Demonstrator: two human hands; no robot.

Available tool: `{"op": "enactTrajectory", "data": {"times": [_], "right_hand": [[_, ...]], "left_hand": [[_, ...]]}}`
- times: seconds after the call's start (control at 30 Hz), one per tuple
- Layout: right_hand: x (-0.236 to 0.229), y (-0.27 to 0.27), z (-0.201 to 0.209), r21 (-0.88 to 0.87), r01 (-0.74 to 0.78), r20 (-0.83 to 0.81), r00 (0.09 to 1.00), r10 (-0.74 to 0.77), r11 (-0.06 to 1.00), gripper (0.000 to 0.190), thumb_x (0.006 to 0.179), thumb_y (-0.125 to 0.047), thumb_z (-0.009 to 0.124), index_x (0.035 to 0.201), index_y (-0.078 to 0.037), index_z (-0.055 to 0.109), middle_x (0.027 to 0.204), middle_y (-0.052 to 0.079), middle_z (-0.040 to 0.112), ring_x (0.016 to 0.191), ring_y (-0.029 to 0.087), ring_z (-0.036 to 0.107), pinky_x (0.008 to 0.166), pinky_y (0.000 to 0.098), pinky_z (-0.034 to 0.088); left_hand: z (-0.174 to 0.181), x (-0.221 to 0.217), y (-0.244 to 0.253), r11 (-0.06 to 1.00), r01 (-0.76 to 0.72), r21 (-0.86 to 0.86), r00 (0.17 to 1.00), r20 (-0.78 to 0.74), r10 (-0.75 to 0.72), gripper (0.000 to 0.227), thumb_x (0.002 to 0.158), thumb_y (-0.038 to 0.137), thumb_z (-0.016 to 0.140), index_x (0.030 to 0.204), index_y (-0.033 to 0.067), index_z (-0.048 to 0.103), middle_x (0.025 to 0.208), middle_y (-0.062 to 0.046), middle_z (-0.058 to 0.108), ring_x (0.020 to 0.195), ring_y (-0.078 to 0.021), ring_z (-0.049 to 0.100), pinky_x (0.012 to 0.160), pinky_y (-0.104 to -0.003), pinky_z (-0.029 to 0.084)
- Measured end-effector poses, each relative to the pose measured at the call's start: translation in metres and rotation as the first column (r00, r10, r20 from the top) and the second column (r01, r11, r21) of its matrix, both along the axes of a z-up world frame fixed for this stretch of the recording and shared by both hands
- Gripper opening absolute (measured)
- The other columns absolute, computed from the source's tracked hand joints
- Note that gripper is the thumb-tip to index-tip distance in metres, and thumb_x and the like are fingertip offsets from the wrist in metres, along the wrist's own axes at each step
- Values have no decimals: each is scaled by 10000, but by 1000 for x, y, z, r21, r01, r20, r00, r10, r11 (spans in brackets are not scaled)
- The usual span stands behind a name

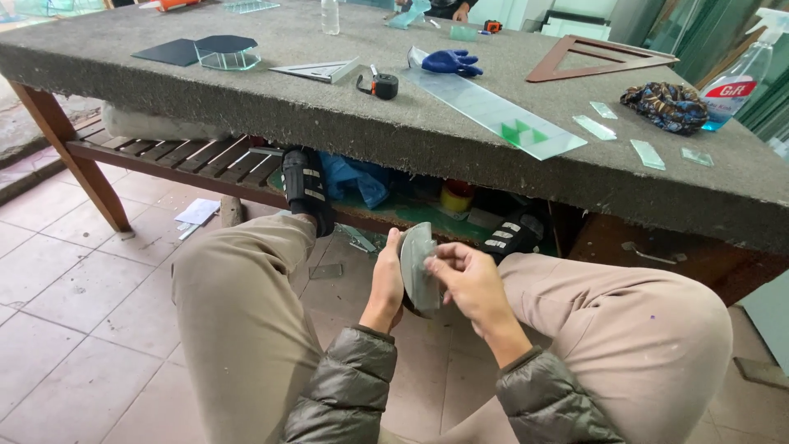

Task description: Manually sanding and smoothing the edges of a small piece of glass using an abrasive stone.

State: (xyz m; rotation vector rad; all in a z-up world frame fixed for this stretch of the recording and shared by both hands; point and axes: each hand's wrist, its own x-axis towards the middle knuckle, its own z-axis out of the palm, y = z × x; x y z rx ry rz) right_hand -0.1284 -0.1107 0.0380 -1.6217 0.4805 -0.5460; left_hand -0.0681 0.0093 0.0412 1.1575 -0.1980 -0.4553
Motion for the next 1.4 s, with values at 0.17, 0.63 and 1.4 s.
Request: {"op": "enactTrajectory", "data": {"times": [0.17,0.63,1.4], "right_hand": [[2,-18,13,-172,183,80,982,-172,968,152,941,-123,840,1077,-70,796,812,128,791,522,151,708,439,261,567],[-26,41,8,-753,131,309,936,171,645,252,815,81,840,864,-84,656,1015,169,871,954,329,840,736,379,707],[-2,-9,25,17,80,289,954,-81,997,120,1063,-44,692,1111,-54,583,936,234,818,792,291,840,638,345,704]], "left_hand": [[-4,1,2,999,-25,31,1000,-10,25,638,1144,582,412,1448,142,760,1399,-120,745,1373,-242,647,1256,-452,447],[-65,58,-21,970,-153,-186,881,-471,48,673,1020,727,642,974,71,783,883,-168,809,783,-315,809,790,-455,643],[-37,38,-8,968,81,-238,899,-403,-174,754,1025,738,609,1134,23,821,1056,-263,832,882,-390,833,831,-542,676]]}}
